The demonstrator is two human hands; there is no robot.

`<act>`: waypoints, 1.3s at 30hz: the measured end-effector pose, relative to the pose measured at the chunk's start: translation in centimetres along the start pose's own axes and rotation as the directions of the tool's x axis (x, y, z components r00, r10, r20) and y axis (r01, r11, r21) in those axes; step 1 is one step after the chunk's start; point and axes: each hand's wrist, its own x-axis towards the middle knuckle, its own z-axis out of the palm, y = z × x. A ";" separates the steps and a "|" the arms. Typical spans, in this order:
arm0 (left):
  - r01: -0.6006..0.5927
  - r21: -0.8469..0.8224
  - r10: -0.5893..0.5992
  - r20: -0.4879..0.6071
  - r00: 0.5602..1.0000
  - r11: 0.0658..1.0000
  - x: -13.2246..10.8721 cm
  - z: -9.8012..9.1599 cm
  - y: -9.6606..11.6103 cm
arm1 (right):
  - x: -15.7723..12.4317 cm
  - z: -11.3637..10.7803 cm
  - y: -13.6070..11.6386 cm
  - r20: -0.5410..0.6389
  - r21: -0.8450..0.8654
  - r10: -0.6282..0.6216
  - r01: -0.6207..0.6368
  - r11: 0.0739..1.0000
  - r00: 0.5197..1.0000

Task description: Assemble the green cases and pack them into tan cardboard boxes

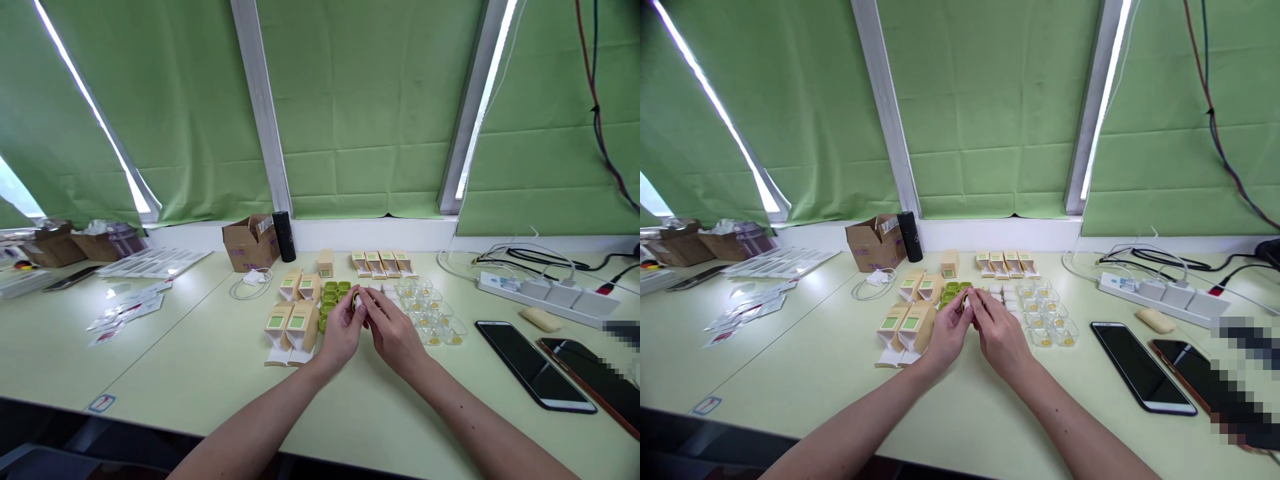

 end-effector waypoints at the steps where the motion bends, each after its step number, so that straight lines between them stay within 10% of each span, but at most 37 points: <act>1: 0.002 0.010 -0.002 0.001 1.000 1.000 -0.1 0.0 0.0 | 0.0 0.1 0.0 0.004 0.002 0.003 -0.003 1.000 1.000; 15: -0.031 0.009 0.031 -0.014 0.999 0.999 0.0 -0.1 0.4 | 0.3 -0.2 -0.6 0.016 0.059 0.027 -0.028 0.998 1.000; 21: 0.061 -0.044 -0.061 0.006 0.998 0.997 0.2 -0.4 0.7 | 0.1 -0.2 -0.8 0.040 0.263 0.252 -0.253 0.931 0.967; 29: 0.111 -0.134 -0.111 0.005 0.994 0.985 0.1 -1.3 1.6 | 0.7 -0.8 -1.0 0.118 0.465 0.516 -0.506 0.727 0.849; 39: -0.066 0.192 0.080 -0.063 0.995 0.979 0.7 -2.0 1.1 | 2.0 -1.6 -0.6 0.357 0.747 0.688 -0.635 0.196 0.632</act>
